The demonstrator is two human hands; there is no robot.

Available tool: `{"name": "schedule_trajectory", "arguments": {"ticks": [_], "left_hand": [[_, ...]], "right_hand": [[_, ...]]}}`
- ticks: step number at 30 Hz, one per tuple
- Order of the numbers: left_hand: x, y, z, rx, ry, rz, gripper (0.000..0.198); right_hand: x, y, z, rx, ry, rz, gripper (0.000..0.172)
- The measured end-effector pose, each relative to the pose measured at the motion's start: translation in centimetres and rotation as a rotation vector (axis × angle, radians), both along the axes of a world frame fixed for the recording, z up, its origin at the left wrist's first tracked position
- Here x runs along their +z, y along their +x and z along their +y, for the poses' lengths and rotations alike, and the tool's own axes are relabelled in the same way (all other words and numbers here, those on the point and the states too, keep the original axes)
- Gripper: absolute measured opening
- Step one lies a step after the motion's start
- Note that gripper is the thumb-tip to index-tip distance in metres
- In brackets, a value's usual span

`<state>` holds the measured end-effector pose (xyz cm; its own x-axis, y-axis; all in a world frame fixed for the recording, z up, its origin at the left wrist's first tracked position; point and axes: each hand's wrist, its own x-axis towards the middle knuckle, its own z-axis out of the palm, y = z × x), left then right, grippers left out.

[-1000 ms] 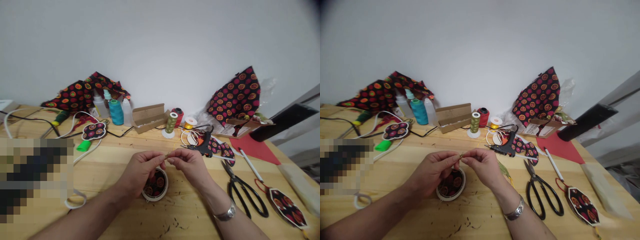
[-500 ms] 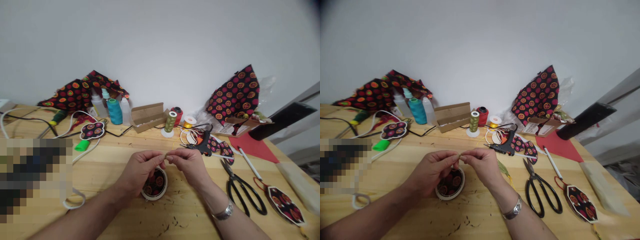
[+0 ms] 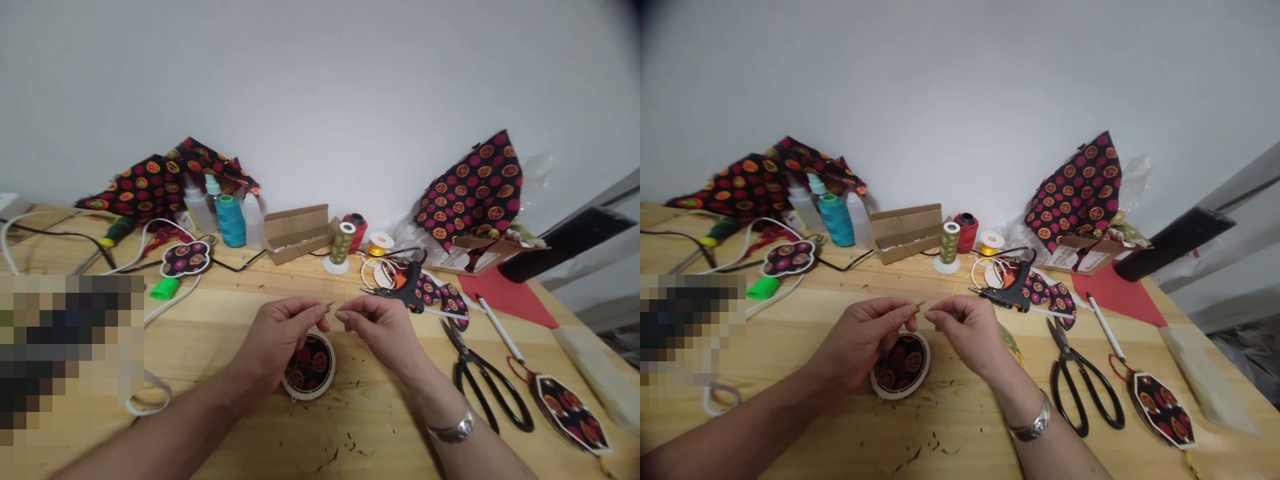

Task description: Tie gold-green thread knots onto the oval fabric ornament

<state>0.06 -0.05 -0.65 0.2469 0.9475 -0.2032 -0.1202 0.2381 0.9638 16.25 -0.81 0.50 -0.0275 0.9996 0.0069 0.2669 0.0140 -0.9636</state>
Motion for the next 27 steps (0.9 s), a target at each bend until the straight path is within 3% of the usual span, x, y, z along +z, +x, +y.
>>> {"name": "schedule_trajectory", "arguments": {"ticks": [5,10,13,16,21,27], "left_hand": [[0.3,0.2,0.0,0.053,0.000,0.038,0.023],[0.3,0.3,0.0,0.089,-0.003,0.075,0.020],[0.1,0.2,0.2,0.085,-0.041,0.053,0.023],[-0.2,0.1,0.4,0.071,-0.070,0.009,0.025],[-0.4,0.2,0.3,0.030,-0.048,0.035,0.024],[0.3,0.4,-0.1,-0.162,-0.068,0.153,0.022]], "right_hand": [[-0.4,-0.7,-1.0,0.102,0.171,-0.147,0.016],[-0.4,-0.4,-1.5,0.255,0.543,-0.546,0.015],[-0.5,-0.3,-1.7,0.353,0.658,-0.805,0.016],[-0.5,-0.3,-1.8,0.409,0.719,-0.931,0.014],[-0.2,0.1,-1.6,0.371,0.761,-0.857,0.015],[0.3,1.0,-0.8,0.269,0.638,-0.524,0.015]]}}
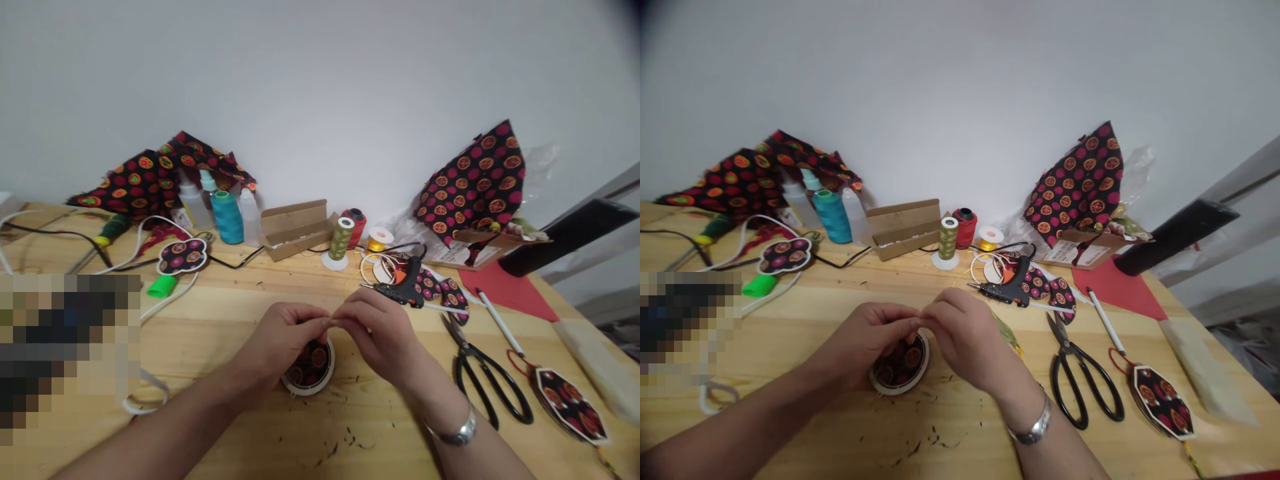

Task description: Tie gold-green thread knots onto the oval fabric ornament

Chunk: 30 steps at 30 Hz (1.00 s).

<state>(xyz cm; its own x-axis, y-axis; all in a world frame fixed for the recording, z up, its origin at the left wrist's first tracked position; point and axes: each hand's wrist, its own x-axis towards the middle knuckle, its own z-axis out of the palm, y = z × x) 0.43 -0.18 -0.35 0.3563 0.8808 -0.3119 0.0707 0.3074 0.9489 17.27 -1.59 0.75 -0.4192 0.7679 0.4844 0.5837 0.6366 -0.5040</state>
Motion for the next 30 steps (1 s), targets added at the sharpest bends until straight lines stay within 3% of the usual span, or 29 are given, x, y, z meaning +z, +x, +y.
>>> {"name": "schedule_trajectory", "arguments": {"ticks": [6,13,22,30], "left_hand": [[0.3,-0.1,0.0,-0.120,-0.028,-0.061,0.026],[-0.4,-0.4,0.2,-0.040,-0.073,-0.300,0.027],[-0.2,-0.3,0.3,0.018,-0.084,-0.381,0.023],[-0.5,-0.4,0.2,0.007,-0.052,-0.303,0.027]], "right_hand": [[-0.1,0.0,0.9,-0.076,-0.258,0.298,0.009],[-0.8,-1.4,1.0,-0.158,-0.689,0.756,0.007],[-1.0,-1.2,0.6,-0.137,-0.676,0.773,0.010],[-1.0,-1.3,0.5,-0.119,-0.718,0.781,0.017]]}}
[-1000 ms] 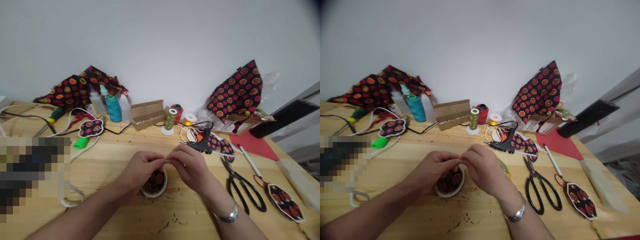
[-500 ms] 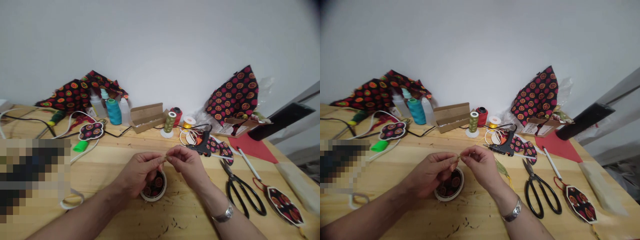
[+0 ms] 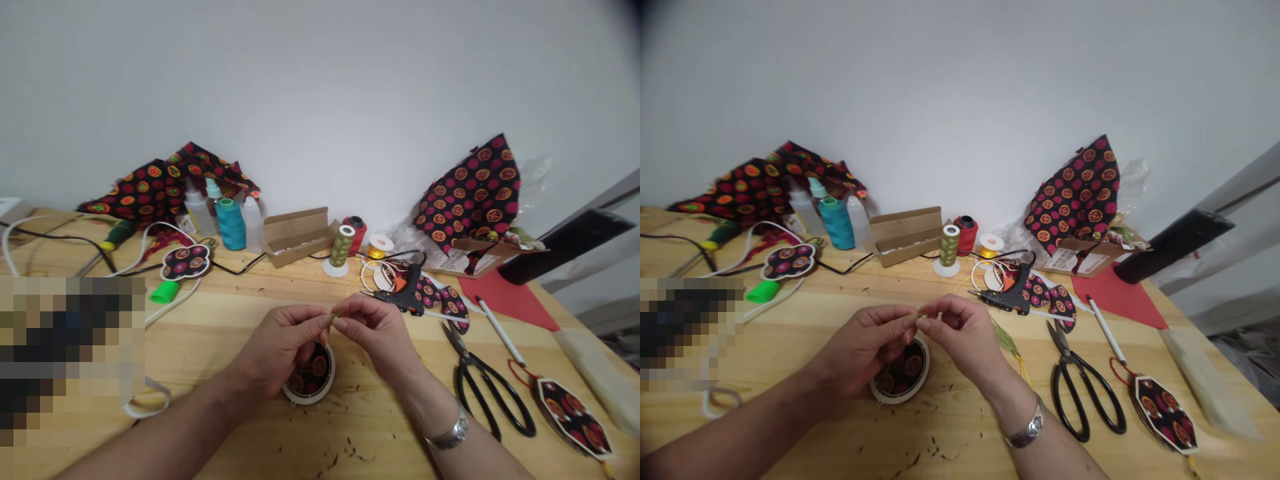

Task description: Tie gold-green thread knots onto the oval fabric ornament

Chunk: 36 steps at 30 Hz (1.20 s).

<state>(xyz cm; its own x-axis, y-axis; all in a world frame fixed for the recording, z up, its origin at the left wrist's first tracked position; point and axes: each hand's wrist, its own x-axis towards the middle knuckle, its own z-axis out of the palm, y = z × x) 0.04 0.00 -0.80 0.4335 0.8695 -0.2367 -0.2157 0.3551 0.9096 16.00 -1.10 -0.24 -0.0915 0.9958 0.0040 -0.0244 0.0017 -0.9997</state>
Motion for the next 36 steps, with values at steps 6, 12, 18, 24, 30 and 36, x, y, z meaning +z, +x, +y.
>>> {"name": "schedule_trajectory", "arguments": {"ticks": [6,12,18,24,30,36], "left_hand": [[-0.1,0.0,-0.1,-0.008,0.022,0.029,0.027],[-0.1,0.0,-0.2,-0.009,0.052,0.079,0.030],[0.1,0.1,-0.2,0.000,0.092,0.148,0.029],[0.2,0.0,-0.3,0.010,0.095,0.172,0.029],[0.2,0.0,-0.3,0.011,0.110,0.205,0.027],[0.3,0.0,-0.5,-0.001,0.117,0.223,0.026]], "right_hand": [[0.1,-0.3,0.2,-0.054,0.070,0.025,0.010],[0.2,-0.2,0.1,-0.105,0.115,-0.036,0.004],[0.6,-0.4,0.0,-0.119,0.057,-0.045,0.007],[0.8,-0.3,-0.2,-0.100,0.051,-0.083,0.009],[1.0,-0.2,-0.3,-0.087,0.048,-0.149,0.011],[1.5,-0.1,-0.5,-0.052,0.140,-0.295,0.013]]}}
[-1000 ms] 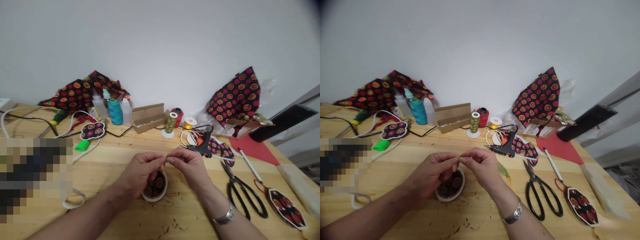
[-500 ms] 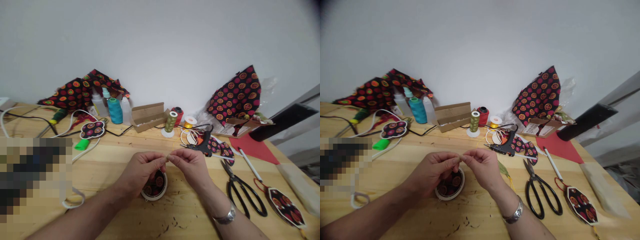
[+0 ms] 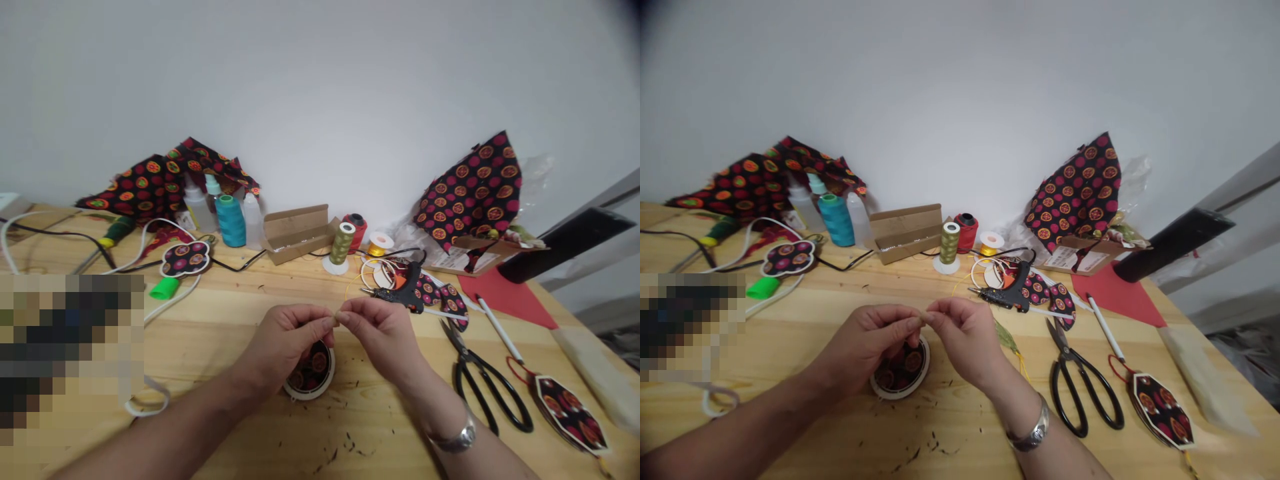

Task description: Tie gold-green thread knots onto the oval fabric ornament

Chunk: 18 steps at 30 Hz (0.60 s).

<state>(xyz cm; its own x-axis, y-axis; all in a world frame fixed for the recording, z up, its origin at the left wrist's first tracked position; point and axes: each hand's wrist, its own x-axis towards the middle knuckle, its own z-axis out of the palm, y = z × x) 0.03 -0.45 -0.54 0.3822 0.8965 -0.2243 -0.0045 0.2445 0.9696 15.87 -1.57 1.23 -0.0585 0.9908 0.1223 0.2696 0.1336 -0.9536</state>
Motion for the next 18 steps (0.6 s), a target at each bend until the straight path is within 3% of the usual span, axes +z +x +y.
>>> {"name": "schedule_trajectory", "arguments": {"ticks": [8,14,18], "left_hand": [[0.0,0.0,0.0,0.020,0.013,0.020,0.024],[0.2,0.0,0.0,0.000,0.013,0.005,0.024],[0.1,0.0,0.0,-0.010,0.007,-0.011,0.023]], "right_hand": [[-0.7,0.1,0.0,0.021,0.128,-0.171,0.016],[-1.0,0.2,0.3,0.011,0.331,-0.173,0.010],[-1.1,0.1,0.2,0.054,0.173,-0.055,0.014]]}}
